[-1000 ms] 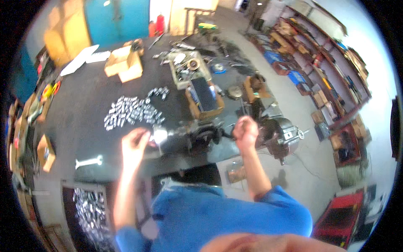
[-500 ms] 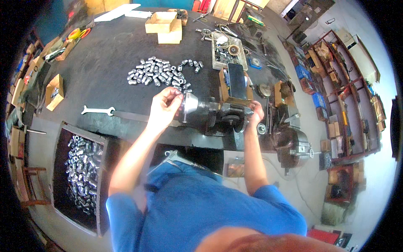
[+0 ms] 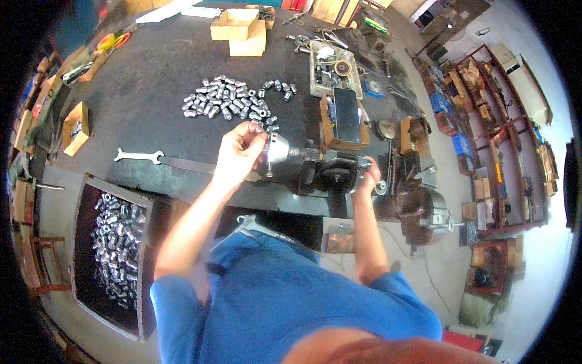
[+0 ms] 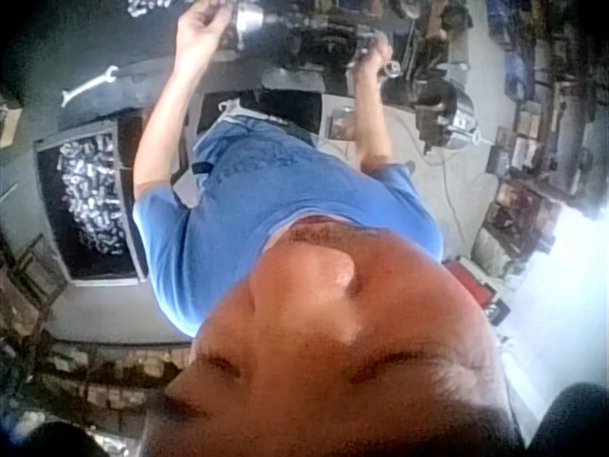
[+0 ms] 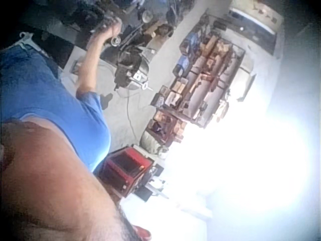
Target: The person repeatedly picks up small cylindrical metal parts from a pile on the workbench, places them into a lathe chuck, and files the edges using a hand file. After filing, the person removes the part and places it into a drawer below the workbench.
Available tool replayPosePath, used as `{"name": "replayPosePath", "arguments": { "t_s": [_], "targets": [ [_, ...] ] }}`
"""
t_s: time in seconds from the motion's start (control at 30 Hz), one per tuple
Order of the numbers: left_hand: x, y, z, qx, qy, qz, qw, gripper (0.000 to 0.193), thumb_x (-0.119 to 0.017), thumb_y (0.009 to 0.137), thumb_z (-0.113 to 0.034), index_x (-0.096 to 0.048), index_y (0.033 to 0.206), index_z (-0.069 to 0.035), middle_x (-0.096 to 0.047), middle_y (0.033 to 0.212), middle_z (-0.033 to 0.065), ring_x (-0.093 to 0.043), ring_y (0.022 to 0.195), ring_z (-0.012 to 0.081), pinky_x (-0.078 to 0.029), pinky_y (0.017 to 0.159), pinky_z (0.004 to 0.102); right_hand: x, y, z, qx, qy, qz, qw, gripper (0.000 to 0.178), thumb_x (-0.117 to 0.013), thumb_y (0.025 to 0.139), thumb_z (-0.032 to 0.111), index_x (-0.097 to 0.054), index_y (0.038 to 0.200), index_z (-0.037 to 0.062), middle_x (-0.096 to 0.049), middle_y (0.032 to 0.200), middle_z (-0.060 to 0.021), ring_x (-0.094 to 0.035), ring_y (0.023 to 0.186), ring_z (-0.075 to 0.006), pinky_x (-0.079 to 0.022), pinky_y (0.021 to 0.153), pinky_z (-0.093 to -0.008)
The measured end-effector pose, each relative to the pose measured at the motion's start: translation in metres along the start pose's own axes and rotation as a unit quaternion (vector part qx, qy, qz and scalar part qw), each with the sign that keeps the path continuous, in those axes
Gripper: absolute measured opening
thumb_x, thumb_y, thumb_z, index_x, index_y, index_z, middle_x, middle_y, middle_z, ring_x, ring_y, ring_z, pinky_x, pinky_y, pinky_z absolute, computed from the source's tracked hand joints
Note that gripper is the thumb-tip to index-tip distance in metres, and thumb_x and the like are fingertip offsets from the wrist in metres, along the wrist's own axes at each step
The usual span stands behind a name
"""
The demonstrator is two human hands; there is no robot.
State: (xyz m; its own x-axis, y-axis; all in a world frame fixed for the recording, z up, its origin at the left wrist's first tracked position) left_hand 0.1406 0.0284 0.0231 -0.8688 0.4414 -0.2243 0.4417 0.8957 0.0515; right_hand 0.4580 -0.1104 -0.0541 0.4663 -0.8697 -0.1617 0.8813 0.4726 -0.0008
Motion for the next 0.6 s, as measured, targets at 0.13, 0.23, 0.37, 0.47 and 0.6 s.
{"name": "replayPosePath", "arguments": {
  "t_s": [0.13, 0.23, 0.37, 0.47, 0.6],
  "targets": [
    [-0.003, -0.001, -0.002, -0.002, -0.021, -0.006, 1.000, 0.009, -0.052, 0.082, -0.012, -0.053, 0.079, -0.004, -0.050, 0.060, -0.0020, -0.043, 0.045, 0.0028, -0.031, 0.036, 0.0157, -0.002, 0.058, -0.021, 0.110, 0.013, 0.121, 0.987, 0.022, -0.046, 0.081, 0.017, -0.056, 0.083, -0.0022, -0.051, 0.063, -0.0036, -0.043, 0.054, -0.0098, -0.036, 0.055, -0.0208],
    [-0.001, 0.000, 0.000, 0.026, -0.043, -0.001, 0.999, 0.014, -0.051, 0.083, -0.015, -0.053, 0.078, -0.002, -0.050, 0.059, -0.0008, -0.044, 0.044, 0.0038, -0.032, 0.035, 0.0165, -0.030, 0.049, 0.018, 0.095, 0.088, 0.136, 0.982, 0.016, -0.046, 0.081, 0.013, -0.056, 0.080, -0.0001, -0.048, 0.059, -0.0025, -0.040, 0.047, -0.0083, -0.032, 0.042, -0.0199],
    [-0.001, 0.000, 0.001, 0.056, -0.057, 0.007, 0.997, 0.021, -0.052, 0.084, -0.021, -0.053, 0.079, -0.001, -0.050, 0.058, 0.0006, -0.046, 0.043, 0.0054, -0.035, 0.034, 0.0177, -0.034, 0.029, 0.069, 0.100, 0.165, 0.093, 0.977, 0.012, -0.043, 0.080, 0.007, -0.053, 0.078, 0.0000, -0.042, 0.057, -0.0016, -0.035, 0.045, -0.0071, -0.025, 0.038, -0.0196],
    [0.001, 0.001, 0.003, 0.056, -0.086, 0.004, 0.995, 0.025, -0.051, 0.084, -0.025, -0.053, 0.080, 0.000, -0.050, 0.057, 0.0013, -0.046, 0.043, 0.0063, -0.036, 0.034, 0.0181, -0.023, 0.000, 0.098, 0.138, 0.264, 0.119, 0.947, 0.013, -0.042, 0.078, 0.008, -0.051, 0.076, -0.0009, -0.037, 0.056, -0.0011, -0.029, 0.046, -0.0069, -0.020, 0.039, -0.0197],
    [0.003, -0.002, 0.003, 0.068, -0.104, -0.008, 0.992, 0.028, -0.050, 0.085, -0.026, -0.054, 0.081, 0.001, -0.050, 0.057, 0.0021, -0.047, 0.043, 0.0072, -0.036, 0.035, 0.0181, 0.009, -0.037, 0.098, 0.127, 0.258, 0.119, 0.950, 0.012, -0.043, 0.076, 0.011, -0.049, 0.074, 0.0011, -0.038, 0.057, -0.0021, -0.029, 0.045, -0.0073, -0.019, 0.038, -0.0195]
  ]
}}
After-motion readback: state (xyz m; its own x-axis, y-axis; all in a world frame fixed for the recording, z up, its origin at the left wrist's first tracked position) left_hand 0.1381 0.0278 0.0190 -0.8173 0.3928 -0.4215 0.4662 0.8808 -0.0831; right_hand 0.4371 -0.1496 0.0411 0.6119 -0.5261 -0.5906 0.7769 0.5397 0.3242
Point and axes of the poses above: each hand's wrist, its own y-axis towards the middle knuckle, its own x-axis out of the back of the hand, z = x × y, the point moved 8 cm from there along y, towards the middle knuckle
